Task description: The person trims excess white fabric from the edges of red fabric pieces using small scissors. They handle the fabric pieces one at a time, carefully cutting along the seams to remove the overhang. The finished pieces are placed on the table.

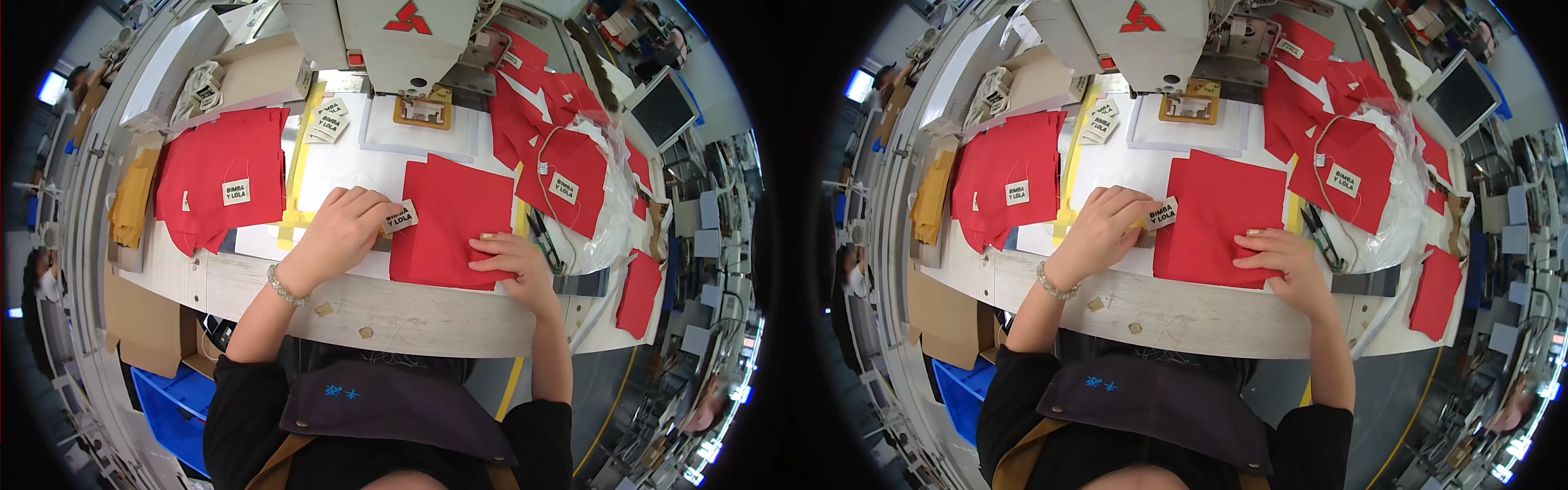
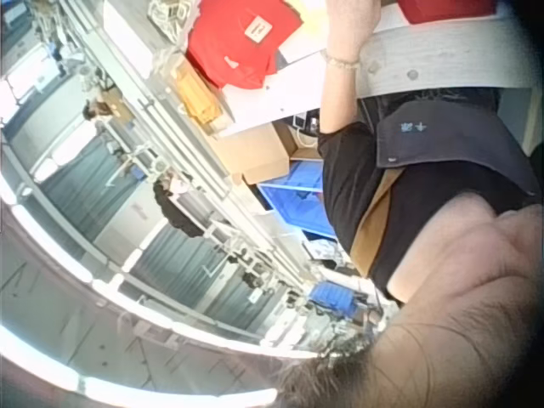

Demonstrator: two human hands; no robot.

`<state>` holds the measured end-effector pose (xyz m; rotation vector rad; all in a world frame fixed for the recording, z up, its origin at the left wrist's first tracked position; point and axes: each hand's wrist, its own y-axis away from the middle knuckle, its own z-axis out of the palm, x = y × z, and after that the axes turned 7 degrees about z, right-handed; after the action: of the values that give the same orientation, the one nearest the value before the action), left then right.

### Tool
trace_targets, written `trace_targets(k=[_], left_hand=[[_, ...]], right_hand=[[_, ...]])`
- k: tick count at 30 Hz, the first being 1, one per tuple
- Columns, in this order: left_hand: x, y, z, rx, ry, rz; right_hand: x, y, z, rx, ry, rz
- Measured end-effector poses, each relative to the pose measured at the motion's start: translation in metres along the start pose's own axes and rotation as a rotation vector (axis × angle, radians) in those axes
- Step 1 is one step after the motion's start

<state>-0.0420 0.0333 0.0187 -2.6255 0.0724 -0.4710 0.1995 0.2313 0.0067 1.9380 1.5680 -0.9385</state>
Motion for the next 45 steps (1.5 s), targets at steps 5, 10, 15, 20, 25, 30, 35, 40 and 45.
trace_targets(k=[5,10,15,20,25,30,35,40,45], left_hand=[[-0.009,0.011,0.009,-0.140,-0.051,0.145],[-0.009,0.010,0.001,0.146,-0.126,0.199],[0.019,0.016,-0.011,0.316,-0.081,0.520],[0.030,0.025,-0.007,0.278,-0.091,0.717],[0.028,0.025,-0.009,0.239,-0.106,0.746],[0.030,0.033,-0.010,0.197,0.100,0.633],[0.038,0.043,-0.004,0.106,0.241,0.666],[0.044,0.042,-0.009,0.135,0.195,0.600],[0.064,0.009,0.002,0.317,0.322,0.188]], right_hand=[[-0.025,0.005,-0.001,-0.043,0.087,0.065],[-0.037,0.006,-0.002,0.069,0.148,0.027],[-0.056,-0.001,0.031,0.163,-0.865,0.404],[-0.086,-0.027,0.035,-0.032,-1.009,0.482],[-0.076,-0.033,0.038,-0.048,-0.778,0.447],[-0.074,-0.031,0.037,0.059,-0.818,0.490],[-0.063,-0.028,0.028,0.144,-0.772,0.496],[-0.079,-0.022,0.041,0.216,-0.960,0.606],[-0.095,-0.020,0.061,0.298,-0.968,0.519]])
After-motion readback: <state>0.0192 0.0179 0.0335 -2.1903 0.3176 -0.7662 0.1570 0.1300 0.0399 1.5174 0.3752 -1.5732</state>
